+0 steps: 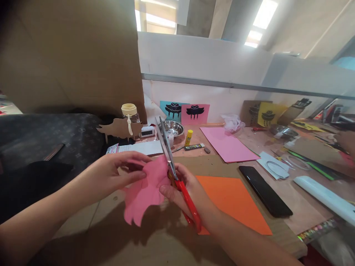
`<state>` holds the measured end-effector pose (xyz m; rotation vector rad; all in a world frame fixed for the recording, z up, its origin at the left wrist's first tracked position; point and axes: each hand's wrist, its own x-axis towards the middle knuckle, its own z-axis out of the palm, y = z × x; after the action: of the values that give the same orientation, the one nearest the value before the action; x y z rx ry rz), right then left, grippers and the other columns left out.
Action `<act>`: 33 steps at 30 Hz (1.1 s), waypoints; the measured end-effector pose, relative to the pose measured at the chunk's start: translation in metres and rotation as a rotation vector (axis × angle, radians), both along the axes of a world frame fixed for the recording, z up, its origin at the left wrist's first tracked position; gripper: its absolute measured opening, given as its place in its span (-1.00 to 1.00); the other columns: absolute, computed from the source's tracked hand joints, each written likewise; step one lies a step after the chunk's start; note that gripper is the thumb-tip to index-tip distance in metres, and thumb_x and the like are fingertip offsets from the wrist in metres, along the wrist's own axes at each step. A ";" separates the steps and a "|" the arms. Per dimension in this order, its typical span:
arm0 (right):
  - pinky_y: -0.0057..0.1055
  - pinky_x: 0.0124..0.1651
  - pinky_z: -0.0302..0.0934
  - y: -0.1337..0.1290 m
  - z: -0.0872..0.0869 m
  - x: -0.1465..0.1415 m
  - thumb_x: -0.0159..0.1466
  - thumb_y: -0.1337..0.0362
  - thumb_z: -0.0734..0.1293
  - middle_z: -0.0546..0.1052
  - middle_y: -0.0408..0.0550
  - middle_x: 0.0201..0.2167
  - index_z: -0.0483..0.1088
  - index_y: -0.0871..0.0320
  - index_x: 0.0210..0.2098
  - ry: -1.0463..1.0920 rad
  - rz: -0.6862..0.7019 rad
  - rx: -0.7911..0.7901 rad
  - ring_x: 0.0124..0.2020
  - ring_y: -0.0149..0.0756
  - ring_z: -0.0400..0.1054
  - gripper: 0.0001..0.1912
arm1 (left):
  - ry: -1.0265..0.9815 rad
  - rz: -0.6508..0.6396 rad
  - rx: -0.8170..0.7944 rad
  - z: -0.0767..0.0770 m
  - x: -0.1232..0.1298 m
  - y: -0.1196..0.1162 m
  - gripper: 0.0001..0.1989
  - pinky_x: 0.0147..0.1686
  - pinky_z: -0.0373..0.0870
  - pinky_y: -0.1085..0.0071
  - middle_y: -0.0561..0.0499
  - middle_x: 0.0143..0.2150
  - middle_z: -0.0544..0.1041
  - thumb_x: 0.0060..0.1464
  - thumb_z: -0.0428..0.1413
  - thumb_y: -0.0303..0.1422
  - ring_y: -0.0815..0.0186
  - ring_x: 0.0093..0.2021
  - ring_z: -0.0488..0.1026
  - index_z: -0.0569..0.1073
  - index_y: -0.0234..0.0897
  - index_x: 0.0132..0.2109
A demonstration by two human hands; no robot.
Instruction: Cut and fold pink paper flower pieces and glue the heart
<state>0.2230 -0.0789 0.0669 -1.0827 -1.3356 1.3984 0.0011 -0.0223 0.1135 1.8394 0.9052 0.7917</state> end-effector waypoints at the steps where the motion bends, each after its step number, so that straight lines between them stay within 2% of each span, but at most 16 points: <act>1: -0.46 -0.36 0.19 -0.001 -0.001 -0.001 0.20 0.02 0.51 0.45 -0.13 -0.26 0.33 0.08 0.02 -0.009 0.006 0.005 -0.37 -0.37 0.30 -0.48 | 0.021 -0.066 -0.011 0.000 0.000 -0.001 -0.82 -0.24 0.51 0.42 0.07 -0.16 0.68 0.15 0.21 -0.35 0.22 -0.20 0.61 0.62 -0.10 -0.09; 4: -0.42 -0.27 0.26 -0.002 -0.001 -0.004 0.24 0.06 0.47 0.48 -0.12 -0.21 0.34 0.03 0.04 -0.020 -0.024 -0.054 -0.30 -0.34 0.35 -0.55 | 0.050 -0.185 -0.018 0.000 0.002 -0.005 -0.76 -0.12 0.49 0.44 0.11 -0.07 0.66 0.18 0.16 -0.42 0.24 -0.11 0.60 0.62 -0.04 -0.05; 8: -0.38 -0.15 0.29 -0.003 -0.003 -0.005 0.20 0.08 0.51 0.50 -0.10 -0.18 0.38 0.05 -0.02 -0.009 -0.055 -0.049 -0.22 -0.30 0.38 -0.57 | 0.077 -0.153 -0.003 -0.002 0.001 -0.004 -0.70 -0.07 0.47 0.45 0.11 -0.06 0.66 0.14 0.18 -0.45 0.25 -0.08 0.59 0.62 -0.02 -0.03; 11: -0.38 -0.15 0.29 -0.002 -0.004 0.003 0.24 0.04 0.47 0.48 -0.12 -0.22 0.37 0.06 -0.01 -0.041 -0.074 0.035 -0.24 -0.31 0.37 -0.58 | 0.084 -0.157 -0.019 -0.004 -0.003 -0.002 -0.68 -0.13 0.49 0.46 0.11 -0.09 0.67 0.13 0.17 -0.45 0.25 -0.10 0.60 0.62 0.01 -0.02; 15: -0.41 -0.21 0.30 -0.001 -0.007 0.008 0.18 0.03 0.52 0.48 -0.11 -0.23 0.38 0.05 -0.03 -0.054 -0.122 0.085 -0.25 -0.31 0.39 -0.54 | 0.119 -0.158 -0.063 -0.009 -0.001 -0.003 -0.61 -0.31 0.52 0.47 0.12 -0.25 0.68 0.04 0.15 -0.49 0.23 -0.23 0.61 0.63 0.01 -0.03; 19: -0.39 -0.24 0.31 0.002 -0.010 0.001 0.09 0.12 0.56 0.49 -0.12 -0.29 0.42 0.07 -0.15 -0.052 -0.111 0.116 -0.30 -0.30 0.41 -0.60 | 0.135 -0.207 -0.059 -0.016 0.006 -0.004 -0.57 -0.27 0.54 0.44 0.11 -0.30 0.67 -0.09 0.13 -0.56 0.25 -0.32 0.58 0.65 -0.03 -0.11; 24: -0.37 -0.24 0.30 0.002 -0.011 -0.003 0.10 0.13 0.52 0.47 -0.12 -0.34 0.44 0.08 -0.25 -0.052 -0.095 0.132 -0.30 -0.27 0.39 -0.70 | 0.177 -0.085 -0.098 -0.023 0.009 0.000 -0.56 -0.51 0.43 0.50 0.07 -0.30 0.65 -0.02 0.16 -0.44 0.26 -0.39 0.55 0.60 -0.02 0.03; 28: -0.41 -0.24 0.28 0.001 -0.012 -0.002 0.13 0.21 0.50 0.44 -0.18 -0.36 0.43 0.08 -0.20 -0.016 -0.073 0.062 -0.36 -0.34 0.35 -0.73 | 0.156 -0.056 0.000 -0.021 0.007 0.005 -0.57 -0.40 0.40 0.50 0.09 -0.32 0.64 0.02 0.19 -0.40 0.29 -0.36 0.53 0.59 -0.03 0.06; 30: -0.43 -0.25 0.28 0.001 -0.016 -0.001 0.08 0.28 0.53 0.43 -0.22 -0.39 0.43 0.07 -0.21 -0.030 -0.051 0.034 -0.38 -0.36 0.34 -0.68 | 0.165 -0.065 -0.001 -0.021 0.008 0.006 -0.55 -0.40 0.38 0.50 0.10 -0.33 0.64 0.02 0.18 -0.40 0.29 -0.35 0.53 0.58 -0.02 0.09; 33: -0.42 -0.22 0.30 0.002 -0.023 -0.001 0.05 0.28 0.55 0.49 -0.16 -0.31 0.47 0.06 -0.21 -0.050 -0.071 0.044 -0.32 -0.31 0.38 -0.68 | 0.199 -0.106 0.000 -0.022 0.009 0.005 -0.52 -0.37 0.38 0.47 0.11 -0.34 0.65 0.02 0.16 -0.44 0.29 -0.37 0.53 0.57 -0.03 0.11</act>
<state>0.2224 -0.0770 0.0436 -1.1314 -1.3443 1.2925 0.0100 -0.0173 0.0916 1.9740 0.9226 0.5496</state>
